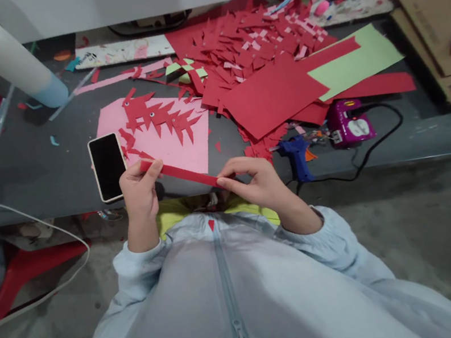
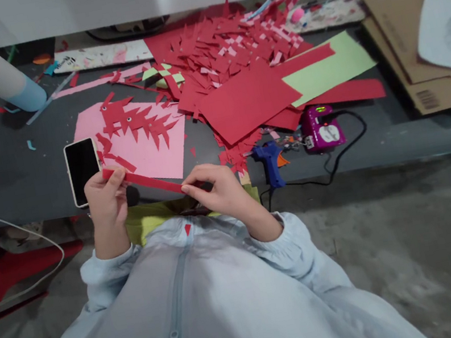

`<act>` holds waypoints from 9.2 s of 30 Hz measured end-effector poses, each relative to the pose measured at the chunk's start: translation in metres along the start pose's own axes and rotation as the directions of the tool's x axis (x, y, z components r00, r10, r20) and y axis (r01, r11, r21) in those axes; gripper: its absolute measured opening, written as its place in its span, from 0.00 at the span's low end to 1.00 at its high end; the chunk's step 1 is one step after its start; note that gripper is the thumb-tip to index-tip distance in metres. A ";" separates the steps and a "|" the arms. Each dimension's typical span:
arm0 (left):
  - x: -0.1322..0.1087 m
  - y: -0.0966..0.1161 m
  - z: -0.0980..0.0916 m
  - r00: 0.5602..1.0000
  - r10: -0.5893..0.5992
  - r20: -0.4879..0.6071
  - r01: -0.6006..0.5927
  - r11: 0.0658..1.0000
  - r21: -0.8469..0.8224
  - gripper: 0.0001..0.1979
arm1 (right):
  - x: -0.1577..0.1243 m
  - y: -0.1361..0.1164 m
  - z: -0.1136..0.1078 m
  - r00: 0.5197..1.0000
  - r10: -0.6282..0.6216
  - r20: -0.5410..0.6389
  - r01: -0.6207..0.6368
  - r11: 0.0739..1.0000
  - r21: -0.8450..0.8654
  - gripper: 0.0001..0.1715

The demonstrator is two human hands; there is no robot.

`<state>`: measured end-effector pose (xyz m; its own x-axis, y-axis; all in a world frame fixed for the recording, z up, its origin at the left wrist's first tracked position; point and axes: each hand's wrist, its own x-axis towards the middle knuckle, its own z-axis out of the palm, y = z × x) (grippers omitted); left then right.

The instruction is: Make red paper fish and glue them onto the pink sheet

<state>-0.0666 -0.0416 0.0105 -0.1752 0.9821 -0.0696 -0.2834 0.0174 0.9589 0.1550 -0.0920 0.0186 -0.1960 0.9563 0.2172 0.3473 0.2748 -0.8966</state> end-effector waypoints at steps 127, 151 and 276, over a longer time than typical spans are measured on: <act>0.013 0.003 0.003 0.989 -0.021 0.146 0.020 1.000 0.009 0.26 | 0.007 -0.007 -0.012 0.996 -0.009 0.088 0.019 0.994 -0.111 0.11; -0.025 0.026 0.036 0.967 0.001 0.254 -0.038 0.989 0.142 0.14 | 0.051 -0.029 0.008 0.990 0.140 0.012 -0.137 0.941 0.308 0.18; -0.022 -0.002 0.045 0.992 -0.106 0.064 0.114 0.986 -0.119 0.17 | 0.042 -0.003 0.038 0.912 0.388 -0.134 -0.231 0.755 0.614 0.20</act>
<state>-0.0194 -0.0544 0.0225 -0.0830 0.9847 -0.1534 -0.4112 0.1064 0.9053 0.1113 -0.0564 0.0157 0.0790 0.9920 -0.0980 -0.2561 -0.0748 -0.9638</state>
